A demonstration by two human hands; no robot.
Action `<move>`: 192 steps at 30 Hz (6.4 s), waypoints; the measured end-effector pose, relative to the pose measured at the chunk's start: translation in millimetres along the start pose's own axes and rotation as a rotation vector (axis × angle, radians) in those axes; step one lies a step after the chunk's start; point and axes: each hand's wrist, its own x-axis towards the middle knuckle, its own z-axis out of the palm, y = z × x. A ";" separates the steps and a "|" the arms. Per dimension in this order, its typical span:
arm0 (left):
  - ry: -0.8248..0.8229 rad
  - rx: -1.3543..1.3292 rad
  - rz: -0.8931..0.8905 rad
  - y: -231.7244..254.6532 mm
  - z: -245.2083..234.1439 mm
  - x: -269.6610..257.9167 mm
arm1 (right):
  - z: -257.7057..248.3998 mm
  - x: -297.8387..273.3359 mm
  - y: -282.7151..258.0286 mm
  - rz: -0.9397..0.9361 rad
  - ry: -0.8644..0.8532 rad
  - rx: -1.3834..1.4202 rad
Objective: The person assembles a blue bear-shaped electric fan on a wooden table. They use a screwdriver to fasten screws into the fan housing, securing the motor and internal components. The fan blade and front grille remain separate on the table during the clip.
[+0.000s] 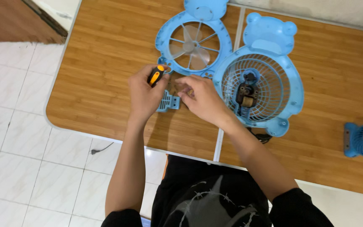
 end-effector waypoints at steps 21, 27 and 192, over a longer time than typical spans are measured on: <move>0.007 -0.076 -0.063 -139.0 -29.1 -39.9 | 105.8 34.2 20.5 0.007 -0.163 -0.221; -0.015 -0.040 -0.103 -121.6 -31.8 -33.8 | 100.2 37.7 18.0 0.049 -0.131 -0.174; 0.026 -0.292 -0.170 -110.5 72.7 -14.5 | 71.2 -35.3 72.5 0.402 0.135 -0.269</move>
